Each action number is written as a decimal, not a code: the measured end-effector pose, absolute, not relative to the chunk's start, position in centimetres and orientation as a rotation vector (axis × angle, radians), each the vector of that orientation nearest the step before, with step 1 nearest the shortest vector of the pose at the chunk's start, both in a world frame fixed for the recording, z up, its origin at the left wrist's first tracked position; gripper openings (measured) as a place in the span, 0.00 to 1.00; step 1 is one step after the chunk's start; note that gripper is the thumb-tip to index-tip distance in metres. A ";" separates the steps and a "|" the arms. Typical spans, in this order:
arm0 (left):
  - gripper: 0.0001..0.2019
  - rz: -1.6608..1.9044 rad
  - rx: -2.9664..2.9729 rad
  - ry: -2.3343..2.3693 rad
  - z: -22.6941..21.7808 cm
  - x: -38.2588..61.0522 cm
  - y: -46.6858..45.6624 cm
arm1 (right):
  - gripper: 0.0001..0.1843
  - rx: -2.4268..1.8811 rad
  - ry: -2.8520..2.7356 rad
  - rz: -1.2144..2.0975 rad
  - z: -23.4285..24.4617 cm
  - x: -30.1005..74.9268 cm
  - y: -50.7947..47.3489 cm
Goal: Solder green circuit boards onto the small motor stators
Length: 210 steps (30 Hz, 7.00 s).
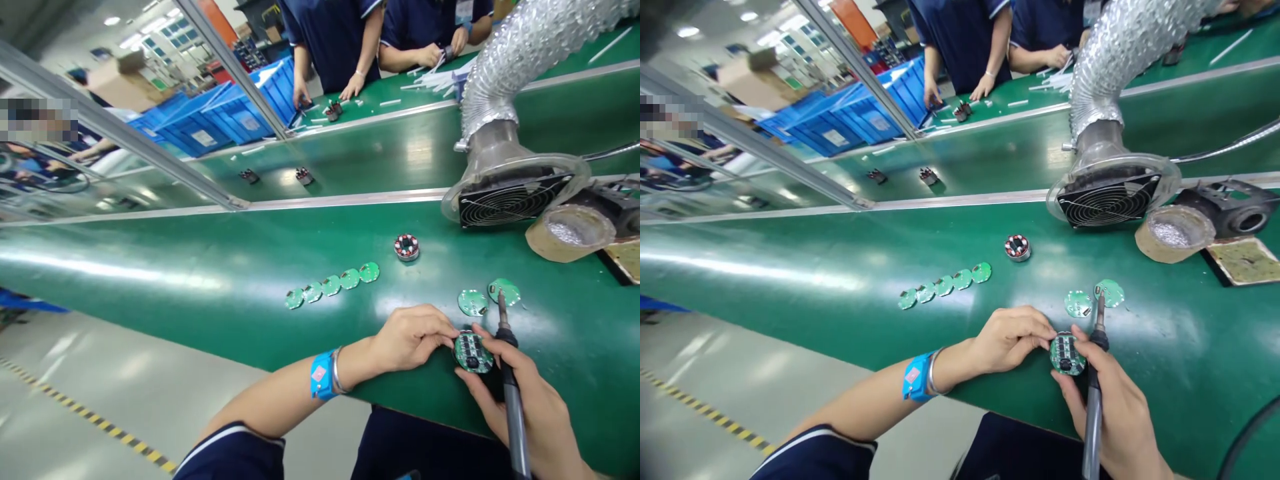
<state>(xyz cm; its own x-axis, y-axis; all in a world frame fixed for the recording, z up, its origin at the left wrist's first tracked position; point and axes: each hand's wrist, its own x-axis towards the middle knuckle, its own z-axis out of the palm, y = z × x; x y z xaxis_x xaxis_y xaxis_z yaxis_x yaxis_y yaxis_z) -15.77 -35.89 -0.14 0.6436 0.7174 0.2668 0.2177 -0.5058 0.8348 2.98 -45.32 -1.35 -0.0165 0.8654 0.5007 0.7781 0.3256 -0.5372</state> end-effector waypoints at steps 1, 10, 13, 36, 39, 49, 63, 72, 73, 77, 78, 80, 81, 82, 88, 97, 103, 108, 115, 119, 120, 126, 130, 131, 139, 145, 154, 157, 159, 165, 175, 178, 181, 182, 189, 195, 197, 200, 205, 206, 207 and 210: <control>0.08 0.814 2.027 0.762 0.1 -15.6 -36.2 | 0.24 -1.456 -1.808 0.149 -1.3 2.9 -45.3; 0.07 0.865 1.454 1.202 1.1 -13.8 -40.5 | 0.23 -1.413 -1.816 0.272 -0.7 2.8 -45.2; 0.12 0.957 1.576 1.137 1.3 -13.8 -42.0 | 0.23 -1.406 -1.818 0.270 -0.7 2.8 -45.2; 0.15 0.625 1.544 0.859 1.1 -15.4 -37.1 | 0.27 -1.708 -1.709 0.323 -0.1 3.4 -45.5; 0.35 0.613 1.806 0.745 1.0 -15.3 -37.0 | 0.24 -1.589 -1.620 0.393 -0.3 3.8 -45.8; 0.29 0.849 2.141 0.893 3.6 -16.3 -36.3 | 0.14 -1.615 -1.889 -0.005 -0.6 10.7 -42.9; 0.34 0.684 1.941 1.831 3.7 -16.5 -3.9 | 0.19 -1.520 -1.982 -0.197 -4.3 11.6 -40.2; 0.22 0.430 2.059 1.388 4.5 -20.0 -16.8 | 0.18 -1.561 -1.979 -0.179 -3.1 11.0 -39.3; 0.20 0.386 2.058 1.323 4.4 -20.1 -18.9 | 0.16 -1.530 -1.998 -0.120 -2.8 11.1 -39.5; 0.20 0.375 2.077 1.188 3.8 -19.1 -26.0 | 0.16 -1.448 -2.052 0.072 -1.0 11.2 -41.1; 0.21 0.372 2.071 1.147 3.8 -18.5 -27.5 | 0.17 -1.444 -2.024 0.069 -0.6 10.9 -41.5; 0.23 0.355 2.031 1.051 3.6 -17.4 -30.1 | 0.19 -1.436 -1.958 0.069 0.3 9.8 -42.2; 0.25 0.354 2.001 1.005 3.5 -16.9 -31.3 | 0.20 -1.431 -1.940 0.095 0.6 9.0 -42.4; 0.26 0.355 1.962 0.967 3.4 -16.4 -32.3 | 0.22 -1.423 -1.954 0.146 0.9 8.1 -42.6; 0.34 0.266 1.589 0.858 2.9 -15.7 -34.5 | 0.24 -1.406 -2.013 0.396 1.2 4.0 -42.4; 0.09 0.132 1.822 0.847 4.0 -16.4 -34.2 | 0.24 -1.391 -1.988 0.476 1.1 4.4 -43.0; 0.09 -0.060 1.579 0.578 4.8 -18.8 -31.6 | 0.22 -1.311 -1.990 0.562 1.1 4.2 -43.1; 0.22 0.172 2.066 0.791 3.5 -16.6 -32.8 | 0.25 -1.322 -2.011 0.511 0.7 4.4 -43.3; 0.06 0.246 1.983 0.848 3.2 -16.3 -32.7 | 0.22 -1.343 -2.018 0.456 0.8 4.8 -42.8; 0.12 0.428 1.619 0.898 3.7 -17.6 -32.2 | 0.24 -1.382 -2.028 0.508 1.7 6.3 -42.8; 0.14 0.408 1.559 0.904 3.7 -17.6 -32.5 | 0.24 -1.440 -1.985 0.479 1.8 6.9 -42.8; 0.27 0.132 1.334 0.909 3.1 -15.5 -35.9 | 0.22 -1.841 -1.827 0.021 -0.1 9.3 -42.4; 0.17 0.260 1.199 0.900 2.5 -15.0 -36.3 | 0.18 -1.820 -1.831 0.061 -0.1 9.4 -42.3; 0.16 0.269 1.194 0.909 2.4 -15.1 -36.2 | 0.19 -1.788 -1.817 0.110 0.4 9.2 -42.5; 0.16 0.339 1.102 0.841 1.8 -15.0 -36.1 | 0.24 -1.385 -2.246 0.590 5.3 5.4 -43.2; 0.13 0.521 1.126 0.828 0.6 -15.1 -35.1 | 0.28 -1.365 -2.234 0.721 4.9 5.2 -42.2; 0.11 0.376 1.312 0.751 1.8 -13.9 -33.2 | 0.32 -1.244 -2.170 0.824 5.0 5.8 -42.1; 0.09 0.299 1.422 0.814 3.0 -13.3 -33.1 | 0.32 -1.222 -2.147 0.741 4.8 5.8 -42.3; 0.08 0.274 1.483 0.852 3.7 -13.1 -33.2 | 0.29 -1.222 -2.082 0.658 4.7 5.7 -42.3; 0.07 0.288 1.554 0.873 4.2 -13.0 -33.4 | 0.18 -1.224 -1.882 0.444 4.5 4.4 -42.1; 0.03 0.342 1.576 0.744 3.4 -13.5 -33.4 | 0.18 -1.283 -2.014 0.468 4.7 4.0 -42.6; 0.01 0.351 1.696 0.775 3.8 -13.5 -33.8 | 0.19 -1.337 -1.937 0.371 6.0 4.6 -43.3; 0.02 0.354 1.777 0.787 4.2 -13.4 -34.0 | 0.24 -1.401 -1.926 0.284 7.4 5.4 -44.8; 0.02 0.357 1.798 0.793 4.2 -13.3 -34.0 | 0.24 -1.418 -1.952 0.258 7.8 5.6 -45.4; 0.03 0.388 1.867 0.795 4.2 -13.3 -34.1 | 0.16 -1.423 -1.969 0.264 8.6 5.2 -48.3; 0.03 0.404 1.884 0.780 4.1 -13.3 -34.1 | 0.15 -1.430 -1.990 0.244 8.5 4.7 -48.3; 0.03 0.405 1.882 0.784 4.1 -13.3 -34.1 | 0.15 -1.438 -1.991 0.239 8.5 4.7 -48.2; 0.03 0.405 1.875 0.789 4.1 -13.3 -34.2 | 0.15 -1.449 -1.985 0.243 8.5 4.7 -48.0; 0.03 0.391 1.880 0.787 4.2 -13.3 -34.2 | 0.16 -1.425 -2.020 0.220 8.2 4.8 -48.0; 0.03 0.387 1.882 0.789 4.3 -13.3 -34.2 | 0.17 -1.430 -2.020 0.207 8.2 4.8 -48.0; 0.03 0.385 1.884 0.791 4.3 -13.3 -34.2 | 0.17 -1.443 -2.012 0.196 8.2 4.8 -48.1; 0.03 0.375 1.884 0.798 4.4 -13.3 -34.2 | 0.18 -1.435 -2.001 0.171 8.2 4.6 -48.2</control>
